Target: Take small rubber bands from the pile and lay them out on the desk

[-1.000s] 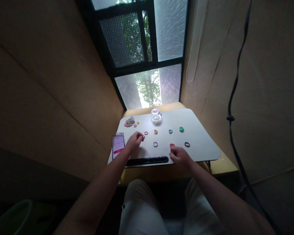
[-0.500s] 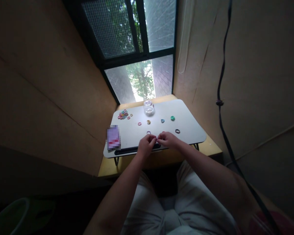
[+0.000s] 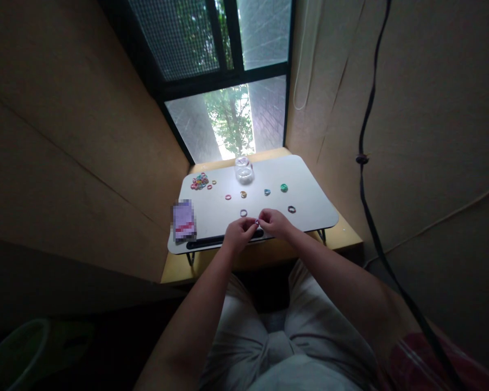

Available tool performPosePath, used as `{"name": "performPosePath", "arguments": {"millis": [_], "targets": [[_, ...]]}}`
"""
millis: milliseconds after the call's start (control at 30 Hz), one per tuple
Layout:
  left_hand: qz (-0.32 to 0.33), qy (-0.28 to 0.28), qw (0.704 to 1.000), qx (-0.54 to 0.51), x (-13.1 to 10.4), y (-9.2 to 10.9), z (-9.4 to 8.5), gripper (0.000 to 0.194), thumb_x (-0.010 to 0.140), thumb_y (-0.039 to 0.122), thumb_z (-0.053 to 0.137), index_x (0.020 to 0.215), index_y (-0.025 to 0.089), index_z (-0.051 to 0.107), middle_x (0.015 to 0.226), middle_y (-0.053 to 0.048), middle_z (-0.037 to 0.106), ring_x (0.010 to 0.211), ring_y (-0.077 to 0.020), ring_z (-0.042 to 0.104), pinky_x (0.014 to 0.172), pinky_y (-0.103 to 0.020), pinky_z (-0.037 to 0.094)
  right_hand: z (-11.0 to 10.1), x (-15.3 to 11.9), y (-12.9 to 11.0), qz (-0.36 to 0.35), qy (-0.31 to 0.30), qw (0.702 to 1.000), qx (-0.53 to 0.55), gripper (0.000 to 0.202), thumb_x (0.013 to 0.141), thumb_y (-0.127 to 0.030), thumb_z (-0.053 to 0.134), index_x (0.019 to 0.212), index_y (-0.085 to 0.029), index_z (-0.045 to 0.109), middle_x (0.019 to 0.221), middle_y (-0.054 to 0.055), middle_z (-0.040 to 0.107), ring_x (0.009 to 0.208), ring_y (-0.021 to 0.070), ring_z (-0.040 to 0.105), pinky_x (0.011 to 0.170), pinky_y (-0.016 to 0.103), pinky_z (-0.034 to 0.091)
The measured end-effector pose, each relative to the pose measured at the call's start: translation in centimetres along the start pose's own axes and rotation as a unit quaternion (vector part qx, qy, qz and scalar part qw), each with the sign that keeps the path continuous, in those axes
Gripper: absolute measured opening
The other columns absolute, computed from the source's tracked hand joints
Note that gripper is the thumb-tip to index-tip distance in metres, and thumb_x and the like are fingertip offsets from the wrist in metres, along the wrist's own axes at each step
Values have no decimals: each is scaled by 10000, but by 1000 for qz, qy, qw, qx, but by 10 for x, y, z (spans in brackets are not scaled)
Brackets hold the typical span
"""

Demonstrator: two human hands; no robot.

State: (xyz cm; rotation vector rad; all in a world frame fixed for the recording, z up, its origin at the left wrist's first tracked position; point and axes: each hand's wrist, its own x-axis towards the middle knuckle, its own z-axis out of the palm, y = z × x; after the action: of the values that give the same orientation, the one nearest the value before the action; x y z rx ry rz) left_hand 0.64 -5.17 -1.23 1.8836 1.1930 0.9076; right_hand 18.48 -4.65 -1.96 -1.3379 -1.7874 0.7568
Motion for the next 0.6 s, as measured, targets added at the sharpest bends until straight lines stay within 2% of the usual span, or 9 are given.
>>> {"name": "performPosePath", "arguments": {"millis": [167, 333, 433, 600], "targets": [[-12, 36, 999, 21, 1, 0, 4, 244, 790, 409, 638, 862, 180, 684, 749, -24, 696, 649, -129, 605, 613, -238, 450, 1, -2, -1, -8, 15, 1000, -17, 111, 753, -276, 550, 699, -179, 550, 594, -33, 535, 538, 98, 453, 518, 225, 316], [-26, 74, 995, 54, 3, 0, 8, 196, 801, 381, 620, 812, 190, 663, 728, -5, 672, 641, -120, 583, 611, -234, 426, 0, -6, -3, -21, 24, 999, -21, 75, 753, -243, 544, 706, -185, 535, 609, -35, 540, 544, 97, 453, 535, 223, 339], [-31, 75, 995, 58, 3, 2, 9, 200, 802, 382, 619, 826, 190, 666, 729, -4, 669, 638, -120, 582, 609, -235, 422, -1, -8, -4, -29, 23, 999, -6, 41, 752, -224, 551, 754, -184, 554, 657, -30, 574, 555, 94, 474, 545, 217, 361], [-31, 67, 996, 53, 2, 3, 7, 201, 803, 384, 620, 840, 192, 669, 715, 0, 666, 622, -115, 575, 591, -231, 410, -1, -8, -5, -34, 12, 999, 9, 130, 777, -237, 573, 881, -177, 621, 754, -5, 645, 589, 95, 519, 572, 215, 390]]}}
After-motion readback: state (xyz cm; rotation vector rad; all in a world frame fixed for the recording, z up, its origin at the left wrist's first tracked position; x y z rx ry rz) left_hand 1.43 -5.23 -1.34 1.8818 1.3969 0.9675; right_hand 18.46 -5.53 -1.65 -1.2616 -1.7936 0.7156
